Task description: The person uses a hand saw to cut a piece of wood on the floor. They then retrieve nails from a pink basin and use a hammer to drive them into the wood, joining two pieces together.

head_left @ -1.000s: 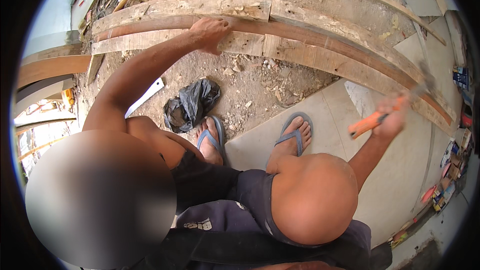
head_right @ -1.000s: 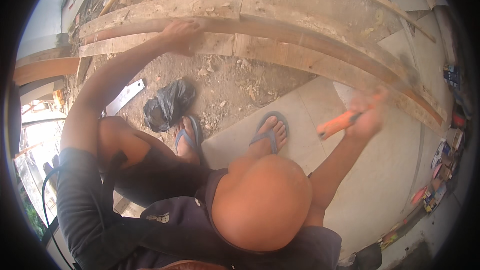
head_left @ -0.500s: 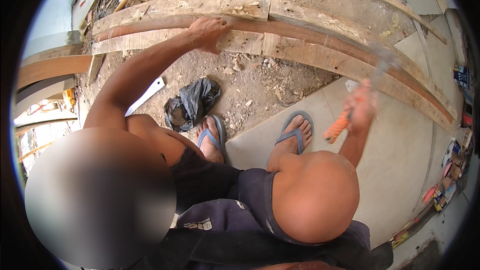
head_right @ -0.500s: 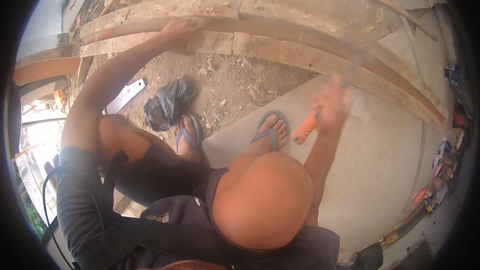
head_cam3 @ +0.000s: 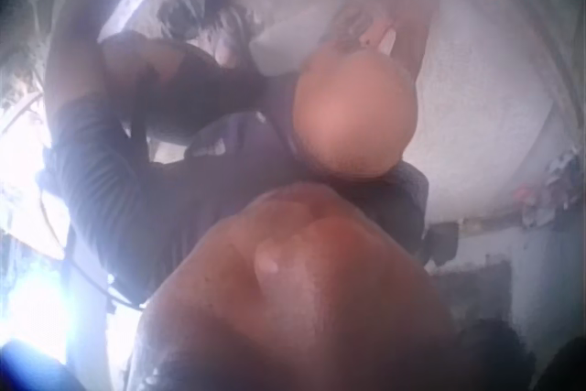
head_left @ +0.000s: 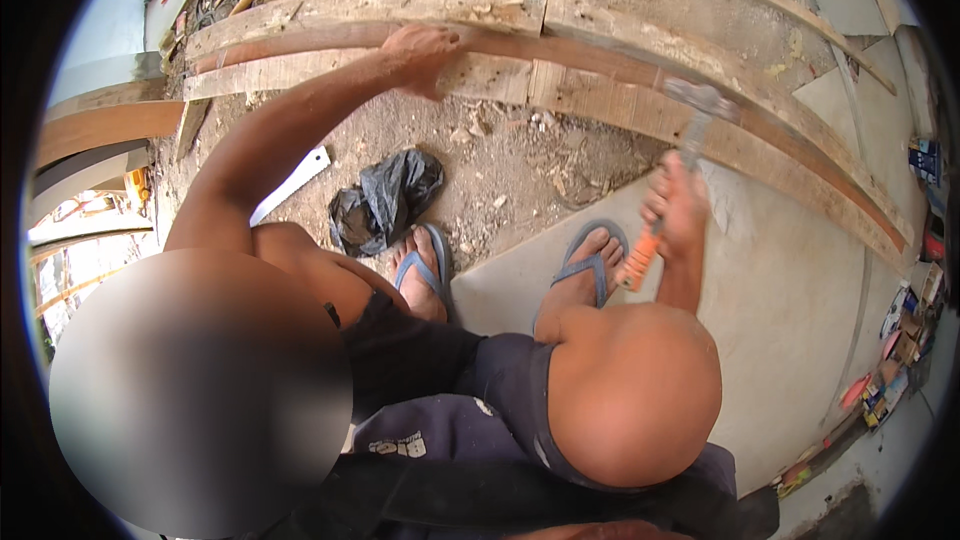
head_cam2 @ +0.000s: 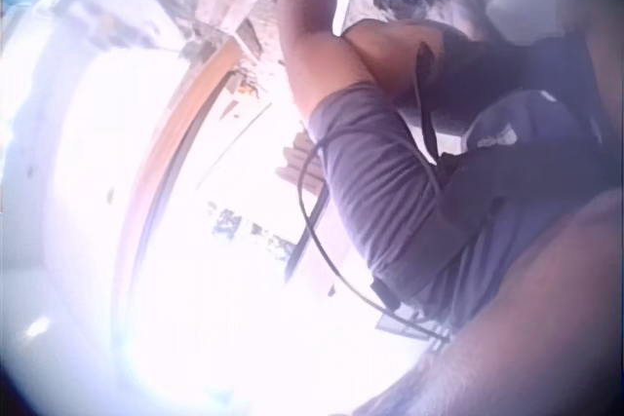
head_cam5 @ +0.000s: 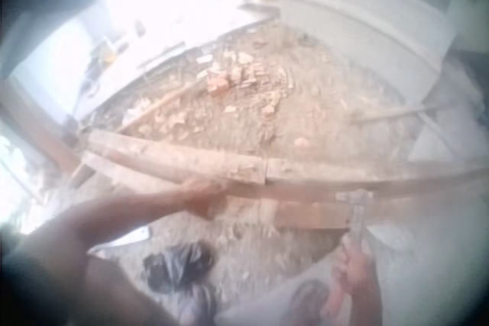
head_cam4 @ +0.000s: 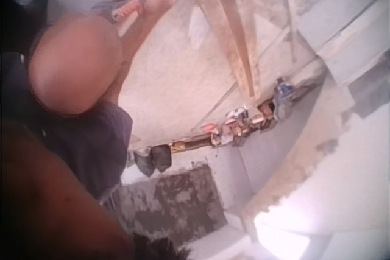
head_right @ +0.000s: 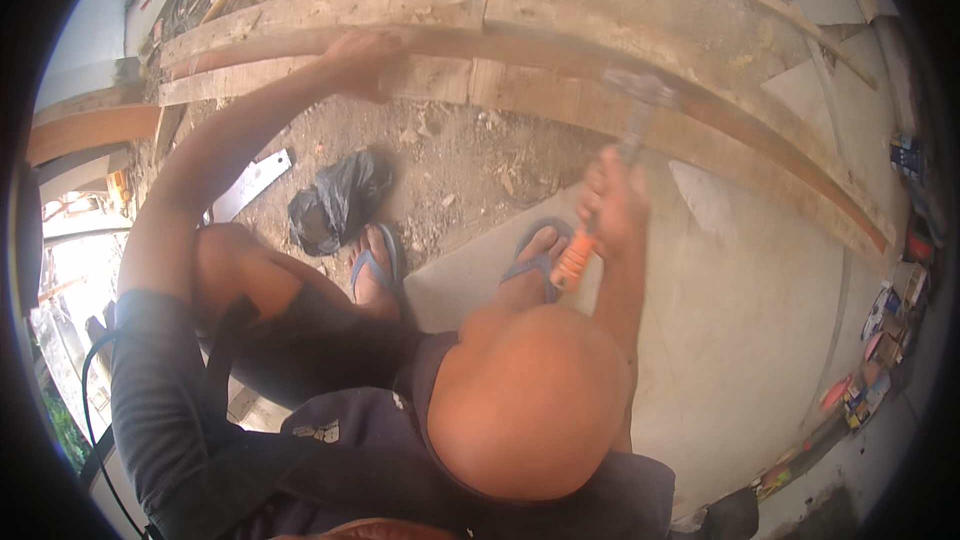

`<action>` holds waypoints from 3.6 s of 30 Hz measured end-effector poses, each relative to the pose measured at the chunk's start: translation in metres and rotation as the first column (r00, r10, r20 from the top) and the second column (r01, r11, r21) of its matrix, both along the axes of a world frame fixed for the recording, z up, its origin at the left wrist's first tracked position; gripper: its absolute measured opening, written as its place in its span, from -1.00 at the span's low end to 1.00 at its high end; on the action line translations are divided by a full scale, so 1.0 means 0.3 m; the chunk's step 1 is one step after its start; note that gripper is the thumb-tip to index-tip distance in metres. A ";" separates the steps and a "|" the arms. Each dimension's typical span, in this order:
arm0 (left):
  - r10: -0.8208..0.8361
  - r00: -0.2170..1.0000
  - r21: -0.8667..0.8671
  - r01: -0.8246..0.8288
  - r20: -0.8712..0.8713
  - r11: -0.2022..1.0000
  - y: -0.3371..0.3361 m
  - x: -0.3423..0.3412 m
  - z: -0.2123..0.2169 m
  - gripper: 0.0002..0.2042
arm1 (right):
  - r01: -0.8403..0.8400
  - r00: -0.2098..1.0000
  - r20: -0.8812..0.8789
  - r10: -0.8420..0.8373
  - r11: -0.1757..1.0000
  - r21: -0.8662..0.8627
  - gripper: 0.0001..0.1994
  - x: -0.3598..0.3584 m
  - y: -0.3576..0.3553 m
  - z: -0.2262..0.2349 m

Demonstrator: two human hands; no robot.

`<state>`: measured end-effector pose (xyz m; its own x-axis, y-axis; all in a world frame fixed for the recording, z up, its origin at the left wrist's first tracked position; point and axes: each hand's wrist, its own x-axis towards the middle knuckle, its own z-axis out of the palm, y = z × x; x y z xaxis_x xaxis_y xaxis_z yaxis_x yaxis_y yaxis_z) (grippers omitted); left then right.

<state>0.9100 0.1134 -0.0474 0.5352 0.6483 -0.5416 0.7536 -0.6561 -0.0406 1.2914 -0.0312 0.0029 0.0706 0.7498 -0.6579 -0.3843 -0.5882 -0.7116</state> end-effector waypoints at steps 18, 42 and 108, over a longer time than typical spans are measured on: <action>-0.001 1.000 -0.012 0.001 0.006 1.000 0.006 0.045 -0.027 -0.13 | -0.040 0.999 -0.003 0.040 0.996 0.078 -0.77 -0.083 -0.015 0.041; 0.030 0.998 -0.029 -0.029 0.046 0.999 -0.017 0.024 0.015 -0.25 | 0.421 0.842 -0.030 -0.538 0.622 0.660 -0.71 0.297 0.055 0.335; 0.889 0.151 -0.860 -0.226 0.432 0.457 0.056 0.213 0.173 -0.44 | 0.009 0.977 0.214 -0.009 1.000 -0.002 -0.80 -0.023 -0.008 -0.077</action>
<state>0.9739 0.1302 0.0046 0.4555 0.7546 -0.4723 0.3007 0.3689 0.8795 1.2844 -0.0335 -0.0202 0.2166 0.7468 -0.6288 -0.2289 -0.5873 -0.7763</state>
